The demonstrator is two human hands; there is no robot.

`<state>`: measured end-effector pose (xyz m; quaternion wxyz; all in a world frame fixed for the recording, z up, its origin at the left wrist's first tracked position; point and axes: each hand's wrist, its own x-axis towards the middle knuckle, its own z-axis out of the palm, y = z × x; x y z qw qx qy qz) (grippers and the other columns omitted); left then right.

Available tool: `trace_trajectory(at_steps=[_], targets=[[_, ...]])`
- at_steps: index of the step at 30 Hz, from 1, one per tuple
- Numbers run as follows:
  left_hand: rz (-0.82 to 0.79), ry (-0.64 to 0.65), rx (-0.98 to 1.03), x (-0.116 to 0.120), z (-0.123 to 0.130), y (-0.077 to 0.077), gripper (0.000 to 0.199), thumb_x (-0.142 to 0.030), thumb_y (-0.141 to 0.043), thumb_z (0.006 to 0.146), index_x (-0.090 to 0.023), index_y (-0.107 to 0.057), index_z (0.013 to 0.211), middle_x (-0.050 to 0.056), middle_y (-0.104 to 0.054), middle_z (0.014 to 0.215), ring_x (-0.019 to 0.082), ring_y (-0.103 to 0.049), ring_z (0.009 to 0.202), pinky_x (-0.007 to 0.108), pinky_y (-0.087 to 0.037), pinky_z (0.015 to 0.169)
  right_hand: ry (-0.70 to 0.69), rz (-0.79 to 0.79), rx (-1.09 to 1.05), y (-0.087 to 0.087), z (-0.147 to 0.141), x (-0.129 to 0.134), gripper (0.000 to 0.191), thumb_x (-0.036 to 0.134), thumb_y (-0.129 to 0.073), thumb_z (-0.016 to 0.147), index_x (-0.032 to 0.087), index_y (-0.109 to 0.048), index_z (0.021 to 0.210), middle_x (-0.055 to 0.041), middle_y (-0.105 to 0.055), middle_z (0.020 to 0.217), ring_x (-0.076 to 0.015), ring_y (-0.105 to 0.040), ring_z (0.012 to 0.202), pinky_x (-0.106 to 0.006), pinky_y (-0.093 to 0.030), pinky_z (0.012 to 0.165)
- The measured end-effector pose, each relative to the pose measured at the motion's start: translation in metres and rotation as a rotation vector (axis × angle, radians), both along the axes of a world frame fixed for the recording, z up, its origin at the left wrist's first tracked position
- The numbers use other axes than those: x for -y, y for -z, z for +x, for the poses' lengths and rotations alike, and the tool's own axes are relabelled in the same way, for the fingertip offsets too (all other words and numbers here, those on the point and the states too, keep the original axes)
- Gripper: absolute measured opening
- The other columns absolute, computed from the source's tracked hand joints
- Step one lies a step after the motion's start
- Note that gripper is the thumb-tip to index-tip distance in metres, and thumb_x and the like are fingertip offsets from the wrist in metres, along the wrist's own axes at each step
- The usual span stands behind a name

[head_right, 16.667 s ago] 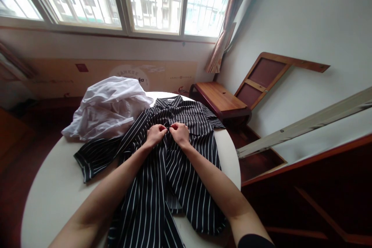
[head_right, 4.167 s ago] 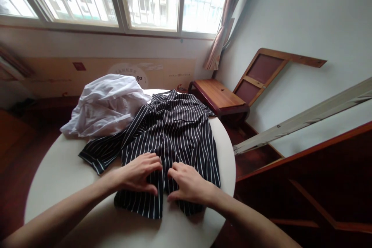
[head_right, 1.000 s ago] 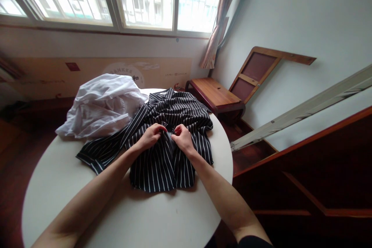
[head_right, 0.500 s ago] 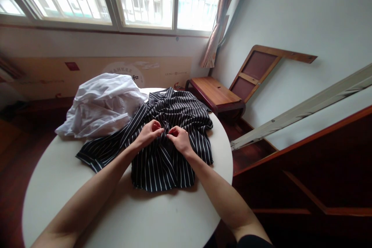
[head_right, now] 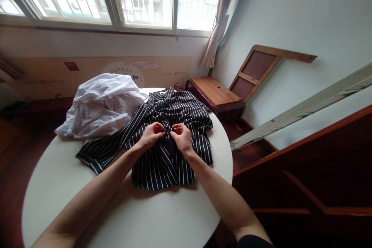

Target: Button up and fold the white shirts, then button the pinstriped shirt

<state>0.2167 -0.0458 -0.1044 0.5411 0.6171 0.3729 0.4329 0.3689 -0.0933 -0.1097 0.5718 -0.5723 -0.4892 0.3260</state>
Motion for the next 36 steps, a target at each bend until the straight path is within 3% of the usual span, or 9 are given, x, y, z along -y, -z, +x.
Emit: trace_trajectory(at_steps=[8, 13, 20, 26, 30, 36], targets=[[-0.064, -0.002, 0.017, 0.004, 0.003, 0.001, 0.022, -0.023, -0.074, 0.058, -0.014, -0.07, 0.078, 0.004, -0.069, 0.076, 0.015, -0.063, 0.072, 0.028, -0.049, 0.07, 0.009, 0.055, 0.133, -0.001, -0.004, 0.004, 0.026, 0.02, -0.067, 0.066, 0.019, -0.06, 0.091, -0.0044, -0.068, 0.084, -0.0186, -0.066, 0.075, -0.033, -0.054, 0.072], [-0.069, -0.076, 0.041, 0.005, 0.006, 0.001, 0.014, -0.019, -0.073, 0.057, -0.014, -0.068, 0.069, 0.002, -0.067, 0.067, 0.013, -0.061, 0.064, 0.025, -0.047, 0.065, 0.018, 0.082, 0.197, -0.003, -0.005, 0.007, 0.025, 0.02, -0.066, 0.067, 0.018, -0.061, 0.092, -0.0054, -0.068, 0.088, -0.0183, -0.066, 0.076, -0.032, -0.054, 0.071], [-0.071, -0.153, 0.057, 0.008, 0.009, 0.002, 0.018, -0.025, -0.075, 0.057, -0.014, -0.065, 0.067, 0.0, -0.063, 0.062, 0.011, -0.056, 0.057, 0.023, -0.043, 0.057, 0.1, 0.126, 0.337, -0.009, -0.011, 0.013, 0.022, 0.019, -0.062, 0.071, 0.019, -0.062, 0.093, -0.0029, -0.067, 0.078, -0.0174, -0.064, 0.069, -0.033, -0.052, 0.071], [-0.05, -0.193, 0.018, 0.006, 0.009, 0.01, 0.016, -0.025, -0.074, 0.059, -0.015, -0.066, 0.069, 0.002, -0.065, 0.066, 0.012, -0.059, 0.062, 0.024, -0.045, 0.061, 0.054, 0.143, 0.234, -0.007, -0.014, 0.012, 0.021, 0.02, -0.061, 0.071, 0.019, -0.061, 0.093, -0.0036, -0.067, 0.081, -0.018, -0.065, 0.072, -0.032, -0.053, 0.069], [-0.108, -0.228, 0.031, 0.008, 0.009, 0.007, 0.015, -0.022, -0.075, 0.058, -0.014, -0.066, 0.068, 0.003, -0.066, 0.066, 0.013, -0.06, 0.063, 0.024, -0.046, 0.062, 0.019, 0.14, 0.142, -0.006, -0.013, 0.01, 0.02, 0.022, -0.063, 0.07, 0.019, -0.062, 0.089, -0.0039, -0.067, 0.084, -0.0182, -0.065, 0.075, -0.032, -0.052, 0.072], [-0.155, -0.283, 0.025, 0.01, 0.01, 0.003, 0.016, -0.021, -0.076, 0.056, -0.014, -0.065, 0.065, 0.002, -0.065, 0.065, 0.013, -0.059, 0.061, 0.024, -0.045, 0.06, -0.055, 0.04, -0.165, -0.001, -0.012, 0.003, 0.015, 0.029, -0.059, 0.074, 0.018, -0.064, 0.083, -0.0023, -0.066, 0.08, -0.0158, -0.062, 0.074, -0.028, -0.05, 0.068]])
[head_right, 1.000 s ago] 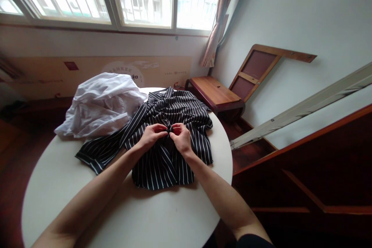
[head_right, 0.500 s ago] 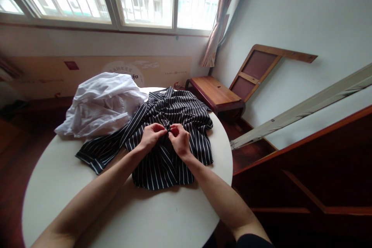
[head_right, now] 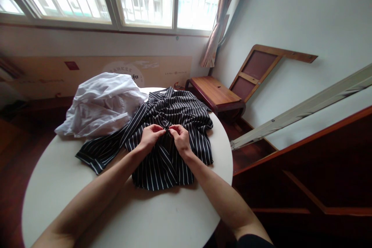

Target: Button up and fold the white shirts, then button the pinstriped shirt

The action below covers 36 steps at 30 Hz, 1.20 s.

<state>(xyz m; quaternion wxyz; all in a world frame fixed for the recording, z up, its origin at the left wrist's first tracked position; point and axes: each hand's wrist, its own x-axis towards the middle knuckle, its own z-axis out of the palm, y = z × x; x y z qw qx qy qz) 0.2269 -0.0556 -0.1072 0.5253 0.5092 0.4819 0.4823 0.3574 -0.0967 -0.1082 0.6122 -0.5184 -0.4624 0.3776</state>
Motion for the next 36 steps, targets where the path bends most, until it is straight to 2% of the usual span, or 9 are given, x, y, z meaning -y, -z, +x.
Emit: trace_trajectory(at_steps=[5, 9, 12, 15, 21, 26, 31, 36], targets=[[-0.021, -0.007, 0.03, 0.0, 0.001, 0.001, 0.018, -0.021, -0.076, 0.054, -0.014, -0.065, 0.066, 0.002, -0.064, 0.064, 0.012, -0.058, 0.061, 0.024, -0.045, 0.061, -0.026, -0.083, -0.203, 0.003, 0.001, -0.004, 0.02, 0.027, -0.066, 0.064, 0.018, -0.062, 0.081, -0.0009, -0.066, 0.079, -0.0146, -0.062, 0.073, -0.028, -0.051, 0.07], [-0.032, 0.018, 0.061, 0.001, 0.001, 0.001, 0.018, -0.021, -0.076, 0.054, -0.014, -0.064, 0.065, 0.001, -0.064, 0.063, 0.012, -0.058, 0.06, 0.025, -0.046, 0.06, -0.079, -0.154, -0.225, 0.004, 0.002, -0.005, 0.028, 0.029, -0.071, 0.059, 0.018, -0.06, 0.083, -0.0012, -0.066, 0.08, -0.0142, -0.063, 0.069, -0.029, -0.053, 0.069], [-0.023, 0.019, 0.047, 0.001, 0.001, 0.003, 0.018, -0.02, -0.076, 0.054, -0.014, -0.064, 0.065, 0.001, -0.064, 0.063, 0.012, -0.058, 0.06, 0.025, -0.046, 0.06, -0.076, -0.161, -0.16, 0.005, 0.003, -0.005, 0.029, 0.03, -0.07, 0.06, 0.017, -0.06, 0.084, -0.0021, -0.067, 0.079, -0.0149, -0.063, 0.07, -0.03, -0.053, 0.069], [-0.003, 0.006, 0.011, -0.001, 0.001, 0.007, 0.016, -0.02, -0.075, 0.055, -0.014, -0.065, 0.066, 0.002, -0.064, 0.064, 0.013, -0.058, 0.06, 0.025, -0.046, 0.061, -0.045, -0.1, -0.031, 0.006, 0.002, -0.005, 0.027, 0.028, -0.069, 0.061, 0.017, -0.06, 0.084, -0.0021, -0.067, 0.078, -0.0158, -0.064, 0.072, -0.03, -0.053, 0.07], [0.037, 0.021, -0.022, -0.002, 0.003, 0.015, 0.013, -0.021, -0.072, 0.06, -0.015, -0.067, 0.07, 0.003, -0.066, 0.068, 0.014, -0.06, 0.064, 0.025, -0.046, 0.062, 0.12, 0.008, 0.411, 0.0, -0.004, 0.003, 0.022, 0.023, -0.063, 0.067, 0.019, -0.06, 0.088, 0.0003, -0.065, 0.07, -0.0163, -0.063, 0.063, -0.03, -0.051, 0.066], [0.077, 0.03, -0.081, 0.002, 0.003, 0.012, 0.024, -0.035, -0.074, 0.062, -0.015, -0.067, 0.072, 0.005, -0.067, 0.07, 0.016, -0.061, 0.067, 0.026, -0.046, 0.061, 0.203, 0.103, 0.669, -0.005, -0.011, 0.009, 0.018, 0.018, -0.056, 0.073, 0.021, -0.059, 0.09, 0.0, -0.064, 0.071, -0.0168, -0.062, 0.064, -0.031, -0.049, 0.069], [0.097, 0.021, -0.081, 0.003, 0.002, 0.008, 0.019, -0.03, -0.072, 0.063, -0.015, -0.064, 0.072, 0.004, -0.066, 0.07, 0.015, -0.061, 0.067, 0.026, -0.046, 0.062, 0.187, 0.154, 0.715, -0.004, -0.014, 0.01, 0.021, 0.016, -0.054, 0.074, 0.022, -0.058, 0.094, 0.0001, -0.064, 0.074, -0.0169, -0.062, 0.067, -0.031, -0.049, 0.072], [0.214, 0.018, -0.068, 0.004, 0.002, 0.008, 0.013, -0.024, -0.068, 0.066, -0.016, -0.061, 0.074, 0.002, -0.063, 0.071, 0.013, -0.059, 0.066, 0.025, -0.046, 0.064, 0.151, 0.12, 0.601, -0.004, -0.011, 0.01, 0.022, 0.018, -0.056, 0.073, 0.022, -0.057, 0.095, 0.0008, -0.064, 0.072, -0.0162, -0.062, 0.064, -0.032, -0.05, 0.072]])
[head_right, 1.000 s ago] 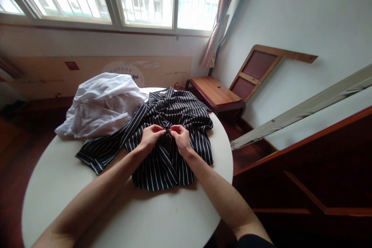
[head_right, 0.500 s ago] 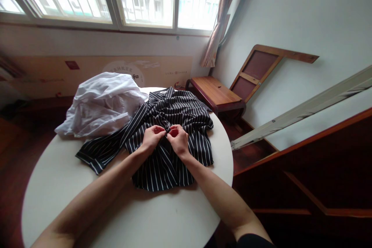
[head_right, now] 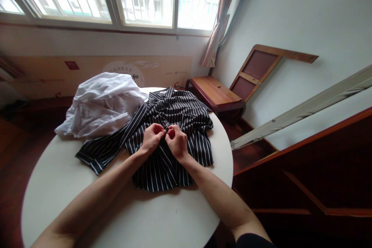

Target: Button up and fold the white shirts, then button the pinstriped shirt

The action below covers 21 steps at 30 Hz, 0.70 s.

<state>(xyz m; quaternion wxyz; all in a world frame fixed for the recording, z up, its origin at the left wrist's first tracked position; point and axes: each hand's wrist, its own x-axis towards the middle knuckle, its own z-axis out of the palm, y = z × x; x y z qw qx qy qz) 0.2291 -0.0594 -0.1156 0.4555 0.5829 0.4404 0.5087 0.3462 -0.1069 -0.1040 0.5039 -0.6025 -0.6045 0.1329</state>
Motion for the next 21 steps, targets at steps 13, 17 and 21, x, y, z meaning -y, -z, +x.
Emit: trace_trajectory(at_steps=[13, 17, 21], targets=[[-0.205, 0.045, 0.271, -0.004, 0.007, 0.004, 0.031, -0.023, -0.071, 0.056, -0.017, -0.044, 0.069, -0.003, -0.057, 0.068, 0.01, -0.055, 0.064, 0.023, -0.045, 0.064, -0.094, -0.128, -0.512, -0.005, 0.016, -0.013, 0.021, 0.033, -0.067, 0.067, 0.02, -0.054, 0.078, 0.0, -0.062, 0.07, -0.0158, -0.062, 0.062, -0.029, -0.053, 0.058], [-0.184, 0.024, 0.262, -0.003, 0.007, 0.003, 0.035, -0.023, -0.072, 0.057, -0.019, -0.04, 0.069, -0.003, -0.058, 0.068, 0.01, -0.056, 0.064, 0.024, -0.046, 0.066, -0.061, -0.085, -0.071, -0.009, 0.014, -0.005, 0.014, 0.033, -0.059, 0.077, 0.02, -0.063, 0.074, -0.0024, -0.066, 0.071, -0.0174, -0.062, 0.063, -0.031, -0.05, 0.064], [-0.124, -0.008, 0.192, -0.001, 0.007, 0.002, 0.031, -0.02, -0.07, 0.059, -0.019, -0.041, 0.071, -0.003, -0.058, 0.067, 0.011, -0.057, 0.065, 0.024, -0.045, 0.067, 0.017, -0.019, 0.197, -0.008, 0.008, -0.002, 0.013, 0.024, -0.053, 0.08, 0.021, -0.064, 0.074, -0.0045, -0.066, 0.077, -0.0191, -0.061, 0.069, -0.032, -0.047, 0.071]])
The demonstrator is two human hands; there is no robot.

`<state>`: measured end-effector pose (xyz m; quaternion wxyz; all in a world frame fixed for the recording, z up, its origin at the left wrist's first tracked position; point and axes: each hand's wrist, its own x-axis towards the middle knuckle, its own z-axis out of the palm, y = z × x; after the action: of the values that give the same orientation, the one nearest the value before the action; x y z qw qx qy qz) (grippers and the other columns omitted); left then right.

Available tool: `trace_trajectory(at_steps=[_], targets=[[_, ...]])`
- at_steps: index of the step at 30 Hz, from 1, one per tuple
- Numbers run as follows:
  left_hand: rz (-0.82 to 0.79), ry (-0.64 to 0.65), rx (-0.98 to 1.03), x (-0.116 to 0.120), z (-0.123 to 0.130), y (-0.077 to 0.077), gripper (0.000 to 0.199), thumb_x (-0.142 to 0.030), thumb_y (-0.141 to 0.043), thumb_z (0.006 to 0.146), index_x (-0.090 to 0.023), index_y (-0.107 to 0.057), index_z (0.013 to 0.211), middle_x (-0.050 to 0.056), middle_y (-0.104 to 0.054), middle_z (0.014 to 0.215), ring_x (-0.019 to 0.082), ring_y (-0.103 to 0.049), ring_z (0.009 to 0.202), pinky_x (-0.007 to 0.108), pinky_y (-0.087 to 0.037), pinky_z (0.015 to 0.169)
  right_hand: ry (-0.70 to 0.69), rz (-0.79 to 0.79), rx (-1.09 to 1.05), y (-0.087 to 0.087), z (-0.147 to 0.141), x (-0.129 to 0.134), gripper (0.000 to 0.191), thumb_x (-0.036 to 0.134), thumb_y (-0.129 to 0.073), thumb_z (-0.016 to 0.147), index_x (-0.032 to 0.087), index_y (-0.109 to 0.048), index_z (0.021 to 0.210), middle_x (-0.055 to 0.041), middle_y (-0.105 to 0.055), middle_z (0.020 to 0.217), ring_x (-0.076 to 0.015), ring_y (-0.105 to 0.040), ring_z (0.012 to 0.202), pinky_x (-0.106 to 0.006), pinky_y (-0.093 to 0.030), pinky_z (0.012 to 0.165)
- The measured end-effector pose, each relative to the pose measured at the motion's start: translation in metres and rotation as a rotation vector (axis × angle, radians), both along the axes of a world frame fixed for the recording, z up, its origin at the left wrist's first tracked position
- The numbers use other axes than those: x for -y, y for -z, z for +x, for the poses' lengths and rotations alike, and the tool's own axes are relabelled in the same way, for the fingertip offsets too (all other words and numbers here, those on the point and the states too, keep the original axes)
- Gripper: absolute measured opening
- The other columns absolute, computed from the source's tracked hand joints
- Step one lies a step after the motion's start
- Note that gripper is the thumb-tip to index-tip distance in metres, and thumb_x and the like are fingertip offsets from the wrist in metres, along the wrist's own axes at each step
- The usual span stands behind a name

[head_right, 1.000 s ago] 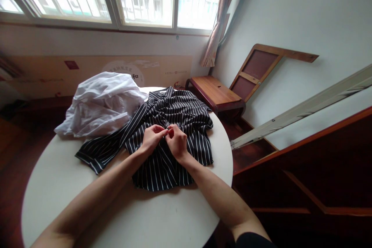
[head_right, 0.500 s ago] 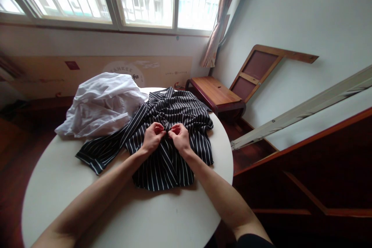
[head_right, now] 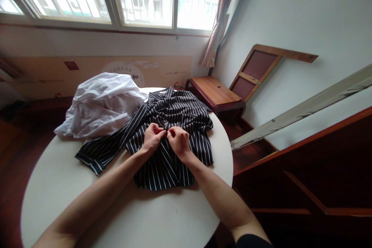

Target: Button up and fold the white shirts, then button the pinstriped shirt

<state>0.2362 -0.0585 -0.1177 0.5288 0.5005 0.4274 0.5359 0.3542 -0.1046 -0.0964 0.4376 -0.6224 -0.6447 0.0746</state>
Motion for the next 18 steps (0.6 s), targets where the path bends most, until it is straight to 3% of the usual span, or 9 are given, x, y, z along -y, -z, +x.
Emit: trace_trajectory(at_steps=[3, 5, 10, 13, 16, 18], targets=[[0.029, -0.025, -0.055, 0.001, 0.0, 0.0, 0.027, -0.019, -0.068, 0.061, -0.019, -0.042, 0.071, -0.003, -0.058, 0.068, 0.012, -0.057, 0.067, 0.024, -0.044, 0.068, -0.003, 0.014, 0.059, -0.001, -0.002, -0.001, 0.013, 0.022, -0.051, 0.081, 0.02, -0.062, 0.074, -0.0062, -0.065, 0.079, -0.0204, -0.06, 0.074, -0.034, -0.046, 0.074], [0.056, -0.016, -0.067, 0.001, -0.001, 0.001, 0.025, -0.02, -0.066, 0.063, -0.019, -0.043, 0.071, -0.003, -0.057, 0.068, 0.011, -0.056, 0.066, 0.024, -0.043, 0.067, -0.033, -0.042, -0.043, -0.002, 0.0, -0.002, 0.012, 0.023, -0.051, 0.08, 0.02, -0.06, 0.073, -0.0049, -0.063, 0.074, -0.0193, -0.06, 0.069, -0.034, -0.047, 0.069], [0.162, 0.139, -0.085, -0.006, -0.005, 0.004, 0.023, -0.023, -0.064, 0.066, -0.019, -0.042, 0.067, -0.004, -0.055, 0.066, 0.01, -0.052, 0.06, 0.023, -0.041, 0.061, -0.227, -0.427, -0.719, 0.007, 0.011, -0.014, 0.016, 0.032, -0.061, 0.072, 0.018, -0.055, 0.068, 0.0015, -0.055, 0.059, -0.0113, -0.053, 0.05, -0.024, -0.044, 0.047], [0.24, 0.063, -0.281, -0.01, -0.01, 0.0, 0.016, -0.024, -0.064, 0.07, -0.019, -0.049, 0.072, -0.002, -0.058, 0.07, 0.012, -0.054, 0.063, 0.025, -0.042, 0.064, -0.214, -0.48, -0.91, 0.01, 0.017, -0.019, 0.02, 0.034, -0.065, 0.069, 0.016, -0.057, 0.071, 0.0006, -0.058, 0.063, -0.0097, -0.054, 0.053, -0.023, -0.046, 0.049], [0.347, -0.136, -0.473, -0.005, -0.019, -0.014, 0.012, -0.023, -0.061, 0.075, -0.018, -0.055, 0.084, 0.003, -0.06, 0.081, 0.014, -0.055, 0.07, 0.028, -0.042, 0.069, -0.118, -0.313, -0.736, -0.003, 0.026, -0.012, 0.022, 0.036, -0.063, 0.073, 0.016, -0.058, 0.083, -0.0024, -0.062, 0.074, -0.0128, -0.058, 0.063, -0.027, -0.05, 0.057], [0.503, -0.122, -0.577, 0.008, -0.03, -0.026, 0.011, -0.027, -0.057, 0.08, -0.018, -0.056, 0.088, 0.005, -0.059, 0.086, 0.016, -0.054, 0.074, 0.029, -0.041, 0.071, -0.168, -0.237, -0.44, -0.018, 0.034, 0.005, 0.024, 0.038, -0.062, 0.076, 0.018, -0.059, 0.088, -0.004, -0.063, 0.082, -0.0156, -0.06, 0.073, -0.031, -0.051, 0.066]])
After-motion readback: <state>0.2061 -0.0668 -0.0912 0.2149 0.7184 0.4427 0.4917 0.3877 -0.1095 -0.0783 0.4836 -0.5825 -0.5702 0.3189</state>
